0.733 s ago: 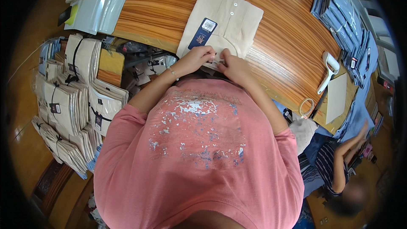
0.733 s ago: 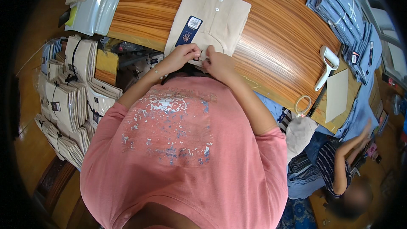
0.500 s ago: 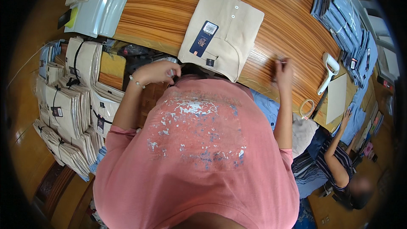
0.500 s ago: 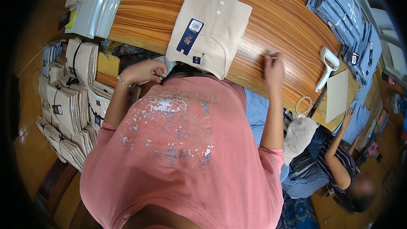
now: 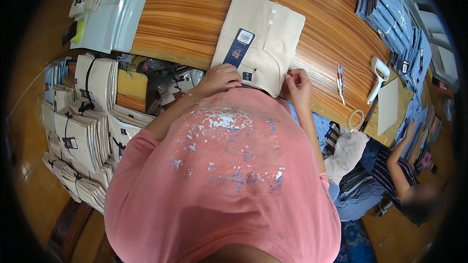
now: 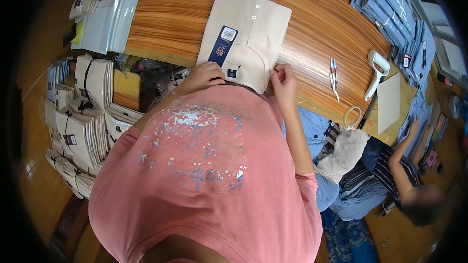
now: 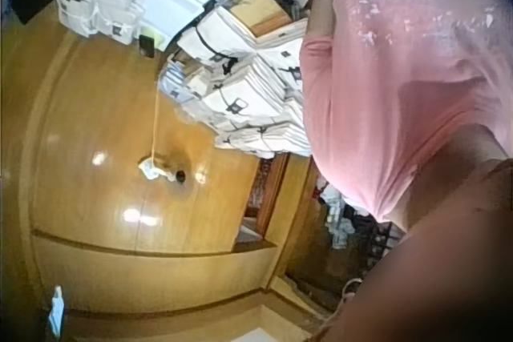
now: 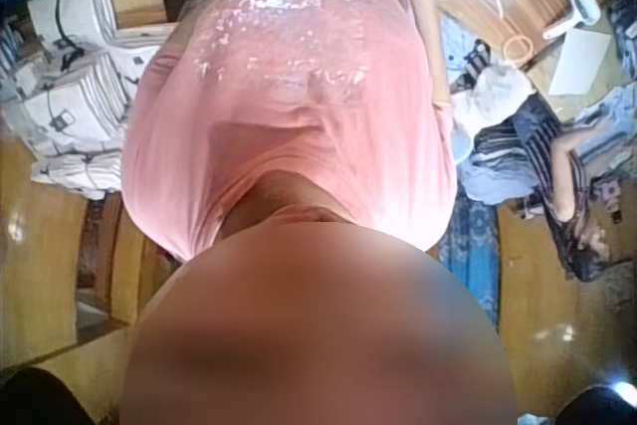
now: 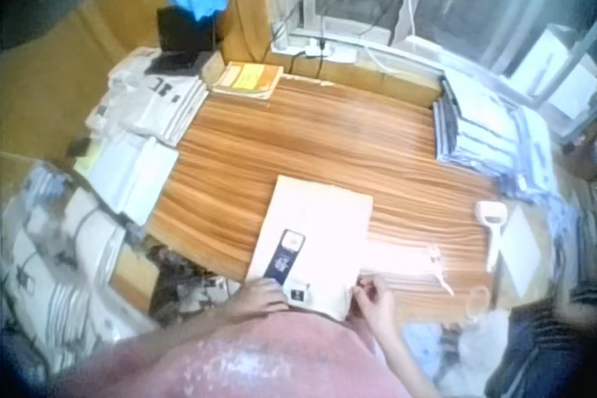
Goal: The person folds a beige shirt on a wooden table, places a tag on it, and wraps it in a clear plastic bag. They then secure the package with a rubber band and write on a notebook before stacking the finished item.
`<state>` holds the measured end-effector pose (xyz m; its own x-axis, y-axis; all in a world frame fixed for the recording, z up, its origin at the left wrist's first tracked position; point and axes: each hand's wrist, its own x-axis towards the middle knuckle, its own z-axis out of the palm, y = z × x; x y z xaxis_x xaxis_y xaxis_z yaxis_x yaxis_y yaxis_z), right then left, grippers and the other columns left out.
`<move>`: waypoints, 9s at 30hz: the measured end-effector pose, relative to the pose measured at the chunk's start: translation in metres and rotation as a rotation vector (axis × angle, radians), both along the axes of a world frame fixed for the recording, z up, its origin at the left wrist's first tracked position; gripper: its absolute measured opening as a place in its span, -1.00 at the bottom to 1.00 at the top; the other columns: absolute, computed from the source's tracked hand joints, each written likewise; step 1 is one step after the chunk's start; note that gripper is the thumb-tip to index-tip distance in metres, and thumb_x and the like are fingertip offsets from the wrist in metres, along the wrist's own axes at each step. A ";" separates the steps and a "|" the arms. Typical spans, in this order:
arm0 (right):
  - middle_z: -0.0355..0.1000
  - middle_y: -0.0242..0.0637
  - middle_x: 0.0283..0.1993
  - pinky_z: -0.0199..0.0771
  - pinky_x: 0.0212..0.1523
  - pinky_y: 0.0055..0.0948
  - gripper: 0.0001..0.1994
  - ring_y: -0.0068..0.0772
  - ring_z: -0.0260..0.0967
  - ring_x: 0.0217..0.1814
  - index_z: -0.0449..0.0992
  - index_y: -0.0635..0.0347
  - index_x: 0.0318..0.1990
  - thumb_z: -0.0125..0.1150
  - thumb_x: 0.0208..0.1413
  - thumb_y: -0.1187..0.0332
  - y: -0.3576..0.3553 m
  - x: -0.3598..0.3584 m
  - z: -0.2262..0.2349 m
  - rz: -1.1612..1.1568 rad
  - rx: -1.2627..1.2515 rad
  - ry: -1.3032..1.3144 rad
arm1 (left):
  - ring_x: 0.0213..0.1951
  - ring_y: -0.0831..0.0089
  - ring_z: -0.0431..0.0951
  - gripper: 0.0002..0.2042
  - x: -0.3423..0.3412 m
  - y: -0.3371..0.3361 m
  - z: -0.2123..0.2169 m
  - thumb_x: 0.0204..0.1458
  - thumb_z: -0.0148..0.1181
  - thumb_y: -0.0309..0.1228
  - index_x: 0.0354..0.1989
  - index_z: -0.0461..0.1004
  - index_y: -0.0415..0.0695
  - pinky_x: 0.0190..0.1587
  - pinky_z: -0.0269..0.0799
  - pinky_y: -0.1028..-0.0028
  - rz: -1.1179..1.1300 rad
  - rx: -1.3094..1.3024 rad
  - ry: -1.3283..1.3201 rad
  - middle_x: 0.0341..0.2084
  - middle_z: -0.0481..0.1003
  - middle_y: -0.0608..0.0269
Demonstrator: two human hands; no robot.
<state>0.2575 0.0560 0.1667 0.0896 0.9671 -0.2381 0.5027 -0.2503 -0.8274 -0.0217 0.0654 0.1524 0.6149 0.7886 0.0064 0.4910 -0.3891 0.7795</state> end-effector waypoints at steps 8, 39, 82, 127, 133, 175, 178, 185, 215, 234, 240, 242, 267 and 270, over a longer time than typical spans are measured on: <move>0.27 -0.08 -0.02 0.25 -0.13 0.02 -0.49 0.05 0.21 -0.02 0.34 0.13 0.00 0.19 -0.03 0.00 0.030 0.141 -0.037 -0.394 0.134 -1.152 | -0.34 0.28 0.43 -0.88 0.017 -0.006 -0.012 -0.08 0.21 -0.35 -0.46 0.48 -0.12 -0.27 0.30 0.35 0.154 0.034 0.076 -0.47 0.45 0.27; 0.45 -0.08 -0.48 0.41 -0.40 -0.15 -0.79 -0.05 0.44 -0.42 0.36 0.26 -0.34 0.07 -0.02 0.28 0.024 -0.081 0.011 0.833 0.098 -0.438 | -0.31 0.36 0.49 -0.83 0.000 0.010 -0.004 0.16 -0.08 -0.39 -0.36 0.33 -0.26 -0.20 0.36 0.44 0.197 -0.497 -0.081 -0.46 0.47 0.14; 0.43 -0.39 -0.47 0.32 -0.53 -0.68 -0.87 -0.67 0.31 -0.52 0.49 0.34 -0.26 0.03 0.09 0.53 0.065 0.003 -0.027 -0.280 -0.241 0.643 | -0.38 0.65 0.46 -0.86 -0.047 0.054 -0.018 -0.04 0.18 -0.57 -0.29 0.39 -0.26 -0.29 0.36 0.64 0.360 -0.694 -0.227 -0.44 0.50 0.31; 0.36 -0.56 -0.55 0.02 -0.58 -0.75 -0.97 -0.79 0.07 -0.61 0.48 0.17 -0.35 0.16 0.06 0.44 0.048 -0.057 -0.003 -0.078 -0.283 0.925 | -0.38 0.65 0.49 -0.81 0.008 0.028 -0.001 -0.02 0.18 -0.59 -0.21 0.44 -0.37 -0.28 0.42 0.68 0.287 -0.862 -0.465 -0.41 0.51 0.24; 0.33 -0.57 -0.56 0.03 -0.58 -0.74 -0.99 -0.78 0.07 -0.62 0.49 0.16 -0.37 0.15 0.05 0.47 0.039 -0.054 0.001 -0.027 -0.356 0.854 | -0.48 0.71 0.39 -0.84 0.020 0.026 0.008 -0.02 0.18 -0.57 -0.25 0.47 -0.33 -0.39 0.35 0.69 0.244 -0.728 -0.379 -0.45 0.50 0.31; 0.32 -0.25 -0.15 0.17 -0.08 -0.13 -0.82 -0.10 0.18 -0.06 0.43 0.15 -0.29 0.19 -0.02 0.29 -0.106 0.193 -0.042 -0.788 0.153 -0.982 | -0.02 0.17 0.31 -0.42 0.052 0.061 0.040 -0.02 0.14 -0.53 0.21 0.09 -0.18 0.00 0.27 0.32 -0.069 0.146 -0.045 0.04 0.20 -0.03; 0.35 -0.29 -0.27 0.21 -0.11 -0.37 -0.91 -0.32 0.21 -0.15 0.38 0.23 -0.33 0.13 0.05 0.43 -0.074 0.167 -0.012 -0.874 0.434 -0.606 | -0.04 0.19 0.33 -0.43 0.061 0.063 0.046 -0.03 0.14 -0.54 0.19 0.11 -0.20 -0.01 0.29 0.35 -0.050 0.093 -0.092 0.04 0.20 -0.03; 0.36 -0.30 -0.18 0.26 -0.04 -0.49 -0.90 -0.50 0.27 -0.13 0.34 0.19 -0.26 0.09 0.14 0.40 -0.006 0.061 0.077 -0.490 0.467 1.022 | -0.08 0.29 0.30 -0.40 0.101 0.073 0.082 -0.08 0.17 -0.55 0.18 0.11 -0.19 0.04 0.23 0.37 -0.077 0.110 -0.296 0.06 0.17 0.02; 0.46 -0.31 -0.42 0.25 -0.47 -0.61 -0.77 -0.65 0.29 -0.45 0.52 0.30 -0.15 0.19 0.06 0.39 0.037 -0.039 0.122 0.137 0.291 0.332 | -0.11 0.32 0.38 -0.69 0.042 0.103 0.144 0.12 -0.01 -0.35 -0.02 0.39 -0.24 0.02 0.23 0.37 -0.045 0.102 -0.478 -0.24 0.48 0.16; 0.47 -0.38 -0.21 0.31 -0.30 -0.66 -0.70 -0.68 0.29 -0.29 0.46 0.27 -0.01 0.07 0.17 0.31 0.038 -0.029 0.109 0.055 0.129 0.632 | -0.18 0.37 0.35 -0.84 0.053 0.112 0.157 -0.19 0.24 -0.52 -0.36 0.58 -0.09 -0.11 0.30 0.42 -0.249 0.180 -0.342 -0.32 0.44 0.33; 0.45 -0.43 -0.26 0.23 -0.40 -0.69 -0.71 -0.73 0.18 -0.41 0.47 0.25 -0.02 0.06 0.18 0.30 0.041 -0.028 0.109 0.093 0.089 0.647 | -0.15 0.36 0.34 -0.90 0.053 0.115 0.164 -0.18 0.25 -0.47 -0.43 0.57 -0.09 -0.06 0.27 0.41 -0.280 0.091 -0.340 -0.30 0.40 0.30; 0.43 -0.45 -0.30 0.23 -0.40 -0.68 -0.71 -0.73 0.17 -0.41 0.47 0.25 -0.01 0.06 0.18 0.31 0.042 -0.027 0.106 0.099 0.087 0.674 | -0.15 0.34 0.34 -0.93 0.053 0.118 0.163 -0.14 0.23 -0.45 -0.44 0.54 -0.11 -0.06 0.26 0.39 -0.293 0.098 -0.336 -0.31 0.38 0.29; 0.25 -0.46 -0.57 0.18 -0.52 -0.64 -0.66 -0.70 0.11 -0.59 0.39 0.28 -0.09 -0.14 0.27 0.17 0.043 -0.006 0.032 -0.186 -0.164 0.968 | -0.30 0.25 0.52 -0.84 0.093 0.131 0.143 0.10 0.03 -0.41 -0.28 0.23 -0.23 -0.19 0.37 0.43 -0.191 -0.246 -0.125 -0.30 0.50 0.08; 0.37 -0.44 -0.47 0.20 -0.50 -0.69 -0.64 -0.69 0.19 -0.55 0.42 0.25 -0.04 -0.10 0.25 0.14 0.043 0.013 0.035 -0.251 -0.106 0.602 | -0.27 0.26 0.52 -0.77 0.095 0.138 0.136 -0.01 0.17 -0.44 -0.29 0.22 -0.21 -0.18 0.37 0.42 -0.311 -0.303 -0.105 -0.32 0.50 0.07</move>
